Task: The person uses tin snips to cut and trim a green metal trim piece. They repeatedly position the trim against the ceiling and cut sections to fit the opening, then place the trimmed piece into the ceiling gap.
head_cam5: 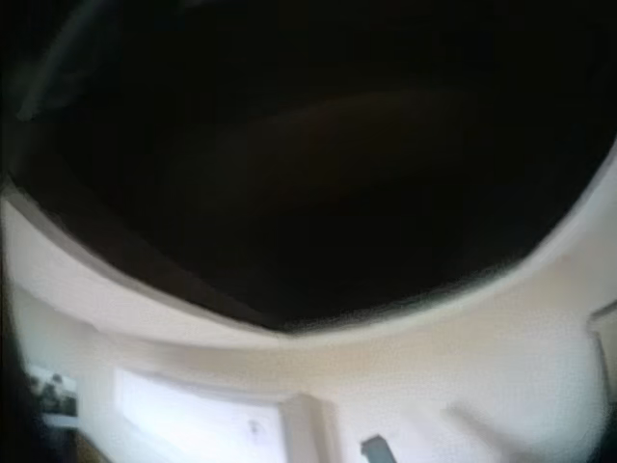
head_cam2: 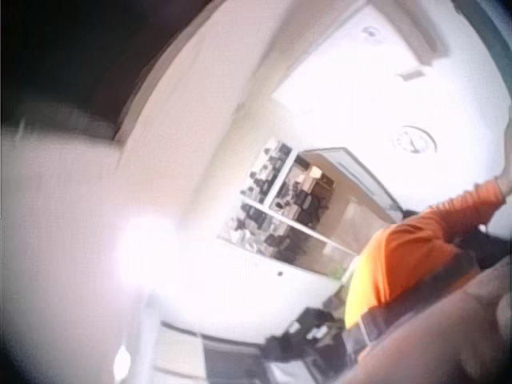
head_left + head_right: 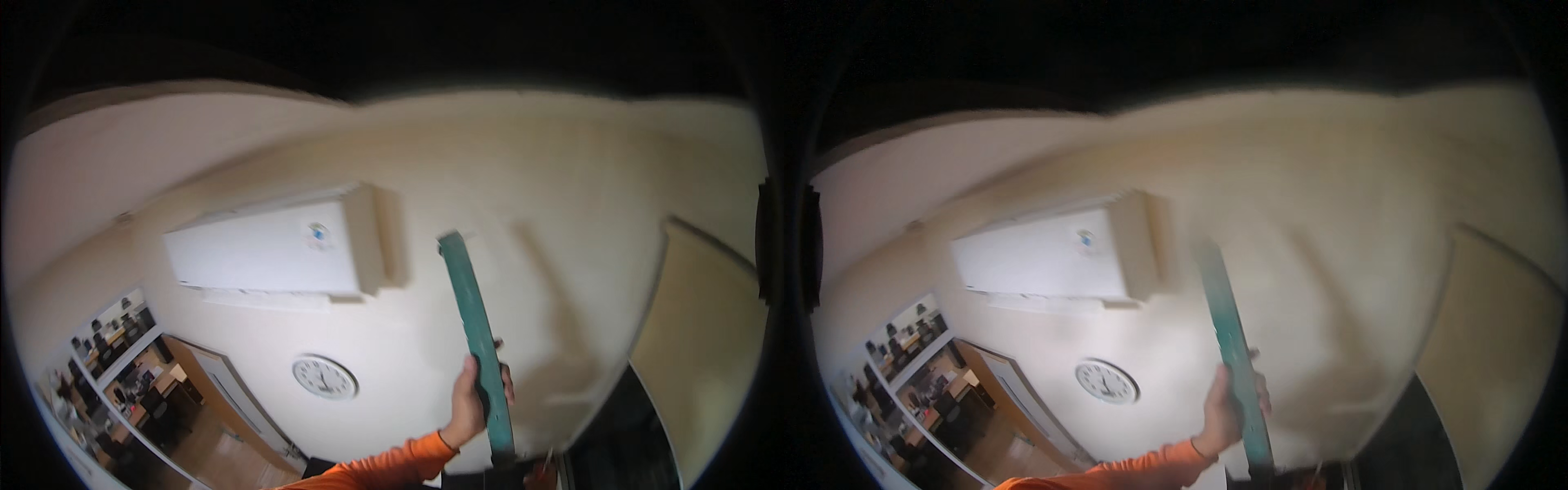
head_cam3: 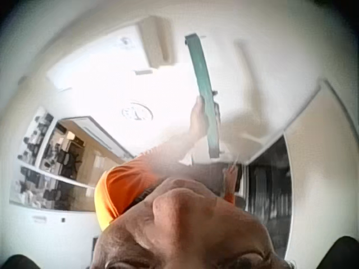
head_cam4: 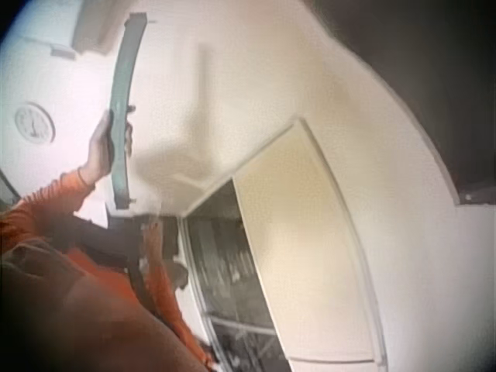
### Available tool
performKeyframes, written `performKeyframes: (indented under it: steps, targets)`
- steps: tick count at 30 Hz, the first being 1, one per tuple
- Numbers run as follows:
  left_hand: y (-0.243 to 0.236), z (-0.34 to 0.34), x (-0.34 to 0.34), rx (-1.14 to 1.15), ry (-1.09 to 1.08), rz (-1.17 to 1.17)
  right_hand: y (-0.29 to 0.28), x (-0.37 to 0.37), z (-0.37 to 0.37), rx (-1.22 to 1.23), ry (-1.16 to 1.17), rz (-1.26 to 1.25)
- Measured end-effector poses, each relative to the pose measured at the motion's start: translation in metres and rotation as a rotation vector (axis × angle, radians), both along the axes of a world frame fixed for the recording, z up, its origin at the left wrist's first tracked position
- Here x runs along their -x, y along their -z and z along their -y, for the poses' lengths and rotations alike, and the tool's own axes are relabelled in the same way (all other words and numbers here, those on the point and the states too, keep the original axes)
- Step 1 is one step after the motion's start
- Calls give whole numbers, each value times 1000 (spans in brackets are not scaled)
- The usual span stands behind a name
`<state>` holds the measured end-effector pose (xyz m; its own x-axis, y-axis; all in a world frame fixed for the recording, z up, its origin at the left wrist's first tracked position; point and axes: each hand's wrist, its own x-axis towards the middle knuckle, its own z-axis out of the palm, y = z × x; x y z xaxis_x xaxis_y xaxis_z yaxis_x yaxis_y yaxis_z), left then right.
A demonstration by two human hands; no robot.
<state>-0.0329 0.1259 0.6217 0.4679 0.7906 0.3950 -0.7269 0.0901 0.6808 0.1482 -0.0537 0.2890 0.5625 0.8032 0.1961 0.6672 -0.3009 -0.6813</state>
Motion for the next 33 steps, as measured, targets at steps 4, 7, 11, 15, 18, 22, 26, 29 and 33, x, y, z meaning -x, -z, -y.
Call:
performKeyframes:
  steps: [4,7,11,15,18,22,26,29,33]
  targets:
    - [-11,-2,15,-69,-68,11,20,15,-1,-47,-71,-503]
    - [-19,2,23,-84,-156,42,17,42,-5,-83,-59,-525]
    - [-19,0,9,-174,-105,56,-20,44,12,-70,-146,-510]
    - [-25,2,3,-239,-11,73,-37,33,-3,-70,-154,-382]
    - [-52,20,-2,-260,-27,82,-45,26,-2,-271,-54,-160]
    - [-67,39,-15,-218,14,99,-121,24,-23,-466,183,-242]
    - [-53,22,8,-15,-165,47,-120,24,-21,-493,90,-79]
    - [-59,45,-9,36,-179,44,-150,30,9,-770,282,56]
    - [-67,59,-22,113,-87,84,-207,33,42,-897,181,145]
